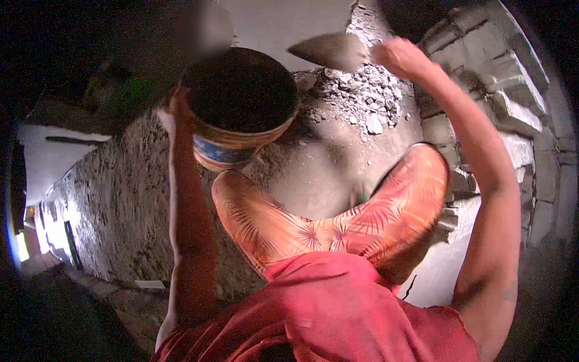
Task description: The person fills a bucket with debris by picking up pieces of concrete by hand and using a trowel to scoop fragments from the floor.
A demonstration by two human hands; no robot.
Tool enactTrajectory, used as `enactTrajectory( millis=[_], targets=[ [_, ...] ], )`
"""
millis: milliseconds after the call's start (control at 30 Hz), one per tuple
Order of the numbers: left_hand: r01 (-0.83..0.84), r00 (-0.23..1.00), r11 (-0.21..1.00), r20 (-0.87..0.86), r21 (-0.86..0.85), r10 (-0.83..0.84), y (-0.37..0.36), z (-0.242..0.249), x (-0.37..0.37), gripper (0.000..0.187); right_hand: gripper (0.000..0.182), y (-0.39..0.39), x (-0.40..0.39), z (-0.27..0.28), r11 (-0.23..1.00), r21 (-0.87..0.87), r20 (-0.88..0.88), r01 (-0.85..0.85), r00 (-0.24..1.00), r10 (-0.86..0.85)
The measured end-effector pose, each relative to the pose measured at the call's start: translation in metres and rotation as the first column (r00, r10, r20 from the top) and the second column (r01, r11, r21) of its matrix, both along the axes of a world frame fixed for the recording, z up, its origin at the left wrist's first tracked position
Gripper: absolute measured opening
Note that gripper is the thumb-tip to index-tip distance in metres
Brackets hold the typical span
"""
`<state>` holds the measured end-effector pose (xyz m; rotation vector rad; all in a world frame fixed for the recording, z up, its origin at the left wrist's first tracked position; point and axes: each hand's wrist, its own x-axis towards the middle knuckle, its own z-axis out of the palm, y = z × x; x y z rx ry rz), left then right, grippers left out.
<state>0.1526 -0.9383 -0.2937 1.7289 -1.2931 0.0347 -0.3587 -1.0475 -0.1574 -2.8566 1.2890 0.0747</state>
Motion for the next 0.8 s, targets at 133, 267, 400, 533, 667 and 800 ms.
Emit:
enactTrajectory(
  millis=[133, 267, 400, 533, 667, 800],
  targets=[
    [-0.051, 0.955, 0.974, -0.273, 0.221, 0.112, -0.011, 0.016, -0.009, 0.039, 0.033, 0.089, -0.096, -0.103, 0.881, 0.238, 0.048, 0.408, 0.901, -0.431],
    [-0.048, 0.954, 0.966, -0.274, 0.253, 0.119, -0.022, 0.031, -0.012, 0.039, 0.033, 0.151, -0.190, -0.270, 0.700, 0.476, 0.174, 0.532, 0.724, -0.668],
    [-0.032, 0.851, 0.967, -0.501, 0.252, 0.159, -0.007, 0.049, -0.013, 0.038, 0.035, 0.162, -0.160, -0.324, 0.779, 0.446, 0.127, 0.442, 0.830, -0.543],
    [-0.069, 0.767, 0.961, -0.602, 0.267, 0.222, 0.008, 0.054, -0.013, 0.043, 0.038, 0.118, -0.105, -0.285, 0.795, 0.475, 0.134, 0.378, 0.861, -0.490],
    [-0.034, 0.649, 0.967, -0.730, 0.254, 0.215, 0.022, 0.047, -0.006, 0.042, 0.038, 0.018, -0.062, -0.368, 0.792, 0.306, 0.156, 0.528, 0.793, -0.589],
    [-0.072, 0.646, 0.949, -0.711, 0.306, 0.278, 0.012, 0.039, -0.002, 0.041, 0.035, -0.010, -0.039, -0.370, 0.790, 0.328, 0.223, 0.518, 0.770, -0.597]
  ],
)
